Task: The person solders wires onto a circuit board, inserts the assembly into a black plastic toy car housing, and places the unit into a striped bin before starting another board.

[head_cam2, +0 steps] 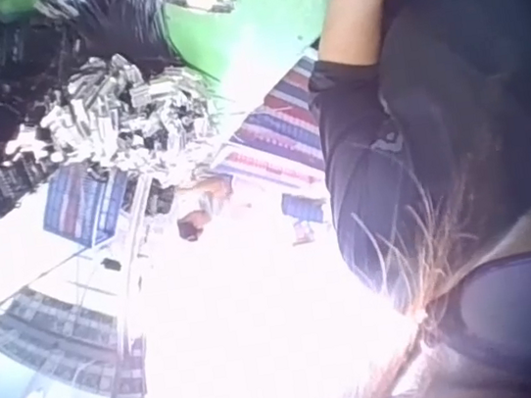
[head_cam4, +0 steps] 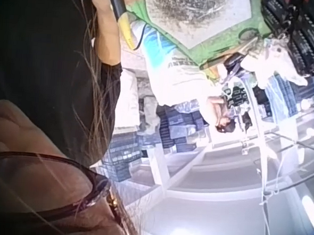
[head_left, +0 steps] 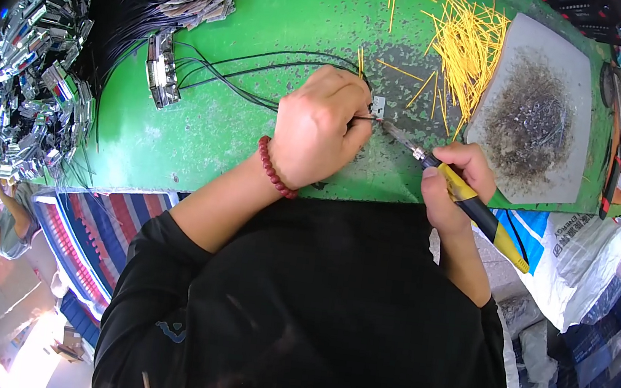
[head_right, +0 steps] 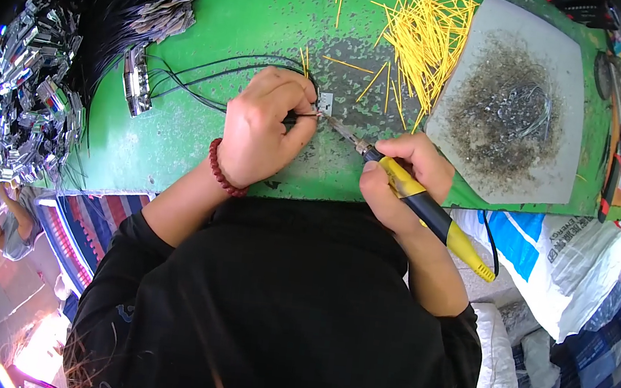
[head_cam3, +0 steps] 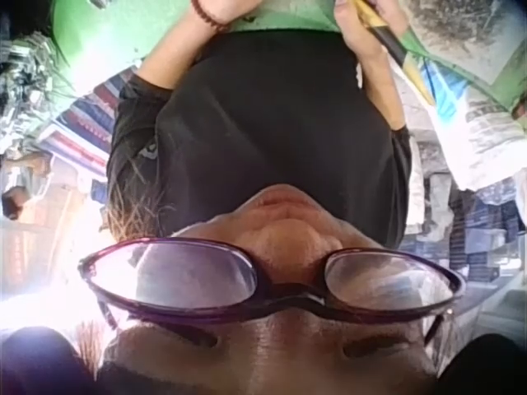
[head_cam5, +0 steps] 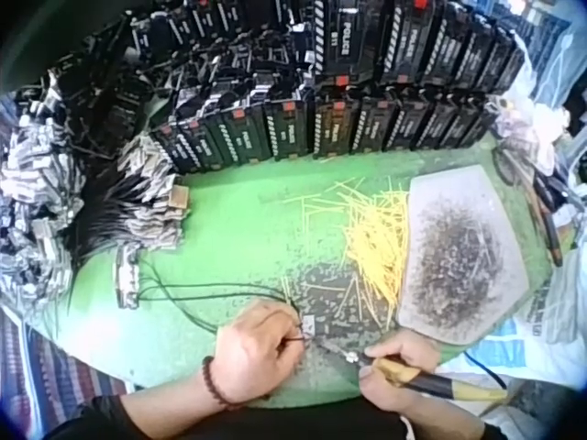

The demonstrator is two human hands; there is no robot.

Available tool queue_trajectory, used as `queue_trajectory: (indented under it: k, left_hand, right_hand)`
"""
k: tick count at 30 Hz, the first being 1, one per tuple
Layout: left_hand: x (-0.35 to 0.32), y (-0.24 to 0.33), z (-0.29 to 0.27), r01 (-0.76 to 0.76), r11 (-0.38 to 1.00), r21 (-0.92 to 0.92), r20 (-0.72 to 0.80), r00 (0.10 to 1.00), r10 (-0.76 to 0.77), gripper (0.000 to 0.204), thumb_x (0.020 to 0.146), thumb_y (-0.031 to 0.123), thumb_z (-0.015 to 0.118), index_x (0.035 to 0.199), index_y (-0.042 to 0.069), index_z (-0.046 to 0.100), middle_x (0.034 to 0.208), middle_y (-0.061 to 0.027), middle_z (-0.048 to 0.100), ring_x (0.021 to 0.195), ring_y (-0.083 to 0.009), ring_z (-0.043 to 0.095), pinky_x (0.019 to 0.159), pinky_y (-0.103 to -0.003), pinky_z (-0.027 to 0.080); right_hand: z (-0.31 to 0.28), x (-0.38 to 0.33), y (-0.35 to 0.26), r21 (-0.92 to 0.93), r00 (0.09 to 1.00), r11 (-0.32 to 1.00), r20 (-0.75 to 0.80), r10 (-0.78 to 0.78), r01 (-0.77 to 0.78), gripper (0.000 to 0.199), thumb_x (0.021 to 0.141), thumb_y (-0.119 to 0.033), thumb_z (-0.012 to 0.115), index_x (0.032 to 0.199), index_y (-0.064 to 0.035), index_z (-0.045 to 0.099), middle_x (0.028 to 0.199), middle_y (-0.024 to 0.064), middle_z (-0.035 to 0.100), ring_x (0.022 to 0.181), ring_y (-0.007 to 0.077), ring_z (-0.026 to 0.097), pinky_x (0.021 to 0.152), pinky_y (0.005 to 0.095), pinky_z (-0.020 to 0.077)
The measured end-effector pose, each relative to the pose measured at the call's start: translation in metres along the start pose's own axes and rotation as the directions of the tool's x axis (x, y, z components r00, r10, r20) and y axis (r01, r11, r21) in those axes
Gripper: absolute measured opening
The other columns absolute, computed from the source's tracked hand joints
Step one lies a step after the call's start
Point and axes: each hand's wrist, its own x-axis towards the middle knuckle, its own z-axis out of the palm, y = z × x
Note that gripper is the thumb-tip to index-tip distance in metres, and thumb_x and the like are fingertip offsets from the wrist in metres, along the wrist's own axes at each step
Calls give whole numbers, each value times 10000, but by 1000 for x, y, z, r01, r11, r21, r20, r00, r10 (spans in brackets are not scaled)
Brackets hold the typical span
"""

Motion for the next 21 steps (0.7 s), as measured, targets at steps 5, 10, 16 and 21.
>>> queue_trajectory:
  k: [5,10,16,21]
  left_hand:
    - [0,0,0,-1,1000,7,8,1000,1,132,654,-27,670,701,35,564,846,-70,651,786,-255,617,679,-347,513]
    - [-1,1,0,3,1000,6,12,1000,-3,129,654,-25,676,698,28,567,850,-72,658,804,-253,622,691,-340,517]
    - [-1,-3,-6,1,996,-91,61,998,4,126,664,-29,698,728,8,595,871,-97,669,815,-267,627,722,-346,514]
    - [1,-7,-5,-38,996,-77,52,998,42,92,679,0,674,751,12,616,839,-90,660,811,-284,619,682,-368,526]
  right_hand:
    - [-2,-6,3,169,995,984,-72,75,-62,215,797,-104,706,936,-9,572,713,-19,533,591,26,430,528,203,339]
    - [-3,-6,6,150,997,988,-59,53,-44,214,802,-117,704,924,-11,562,721,-22,539,596,21,423,529,203,326]
    - [-3,-6,1,182,991,977,-45,125,-115,189,824,-108,638,925,-2,519,719,28,532,613,73,493,573,216,387]
    - [-3,-4,0,195,990,973,-40,137,-127,187,822,-108,630,924,-3,514,727,37,543,615,73,499,569,217,394]
